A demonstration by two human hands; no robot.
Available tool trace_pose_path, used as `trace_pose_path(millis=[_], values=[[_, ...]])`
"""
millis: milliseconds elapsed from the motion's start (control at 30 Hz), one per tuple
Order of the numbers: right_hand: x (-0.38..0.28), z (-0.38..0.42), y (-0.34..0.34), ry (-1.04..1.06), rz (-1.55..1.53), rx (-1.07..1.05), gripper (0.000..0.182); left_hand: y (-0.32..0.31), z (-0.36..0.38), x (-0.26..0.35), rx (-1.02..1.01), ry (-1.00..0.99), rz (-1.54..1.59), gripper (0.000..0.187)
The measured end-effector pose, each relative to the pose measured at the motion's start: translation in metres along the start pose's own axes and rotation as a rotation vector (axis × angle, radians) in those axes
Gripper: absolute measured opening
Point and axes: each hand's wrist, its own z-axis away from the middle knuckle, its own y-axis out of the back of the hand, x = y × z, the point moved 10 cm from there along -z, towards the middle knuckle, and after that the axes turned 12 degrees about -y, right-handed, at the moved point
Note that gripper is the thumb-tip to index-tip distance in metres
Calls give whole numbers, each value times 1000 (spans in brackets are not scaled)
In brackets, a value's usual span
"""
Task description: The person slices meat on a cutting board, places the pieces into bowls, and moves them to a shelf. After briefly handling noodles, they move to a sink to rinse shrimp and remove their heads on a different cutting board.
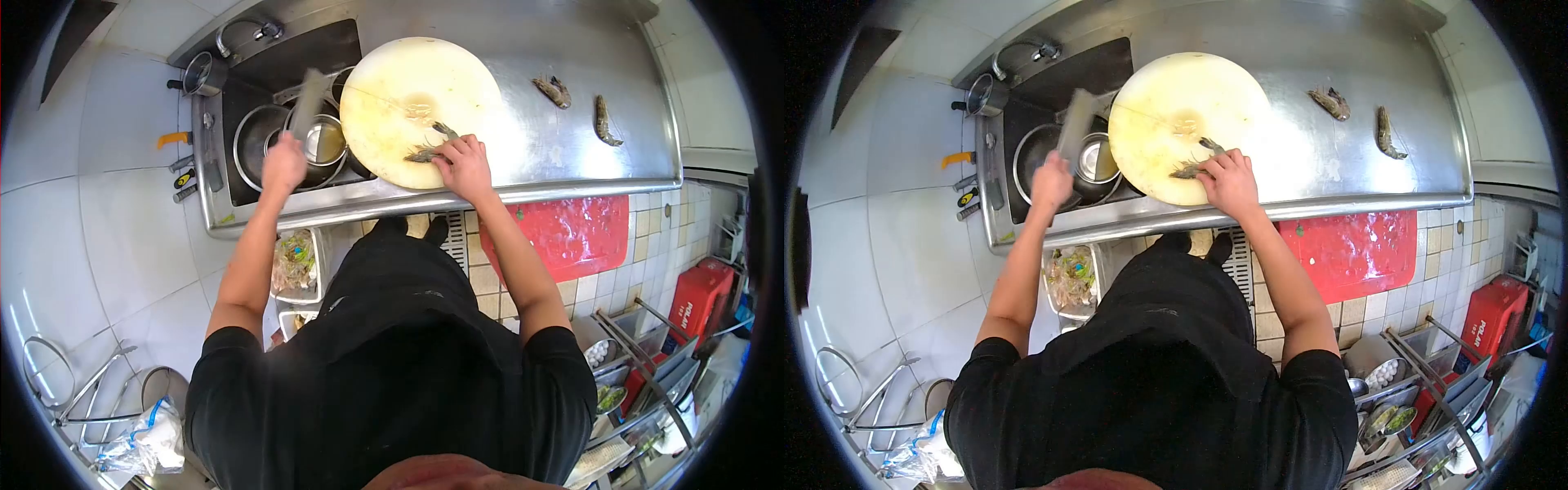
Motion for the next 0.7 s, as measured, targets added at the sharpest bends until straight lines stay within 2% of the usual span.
trace_pose_path(millis=[33,67,133,167,233,300,333,400,433,500,567,633,700], values=[[2,-2,1,-17,4,4,17,19,-1,-8,96,45,44,28],[5,-4,2,-41,9,21,16,15,0,0,89,27,80,28],[10,0,1,-93,18,41,15,11,27,61,-2,-7,150,30],[9,3,0,-113,28,25,16,-38,18,62,-97,-168,239,33],[6,-3,3,-140,50,5,17,-66,13,75,-244,-348,169,34],[13,-9,-4,-224,50,-76,18,-43,-8,32,-62,-181,235,29],[17,-11,-8,-273,48,-113,19,-26,-19,5,11,-18,129,29],[20,-11,-18,-355,3,-202,21,-9,-17,-18,128,-6,149,29],[21,-18,-23,-389,-19,-238,22,6,-10,-9,181,-29,162,29],[20,-25,-30,-403,-40,-235,24,-17,38,33,-120,12,396,26],[17,-22,-36,-409,-40,-239,26,-81,80,51,-348,68,764,23],[13,-25,-41,-396,-23,-224,27,-100,112,79,-456,128,897,21],[12,-28,-48,-389,-10,-231,27,-109,119,84,-431,142,934,21]])
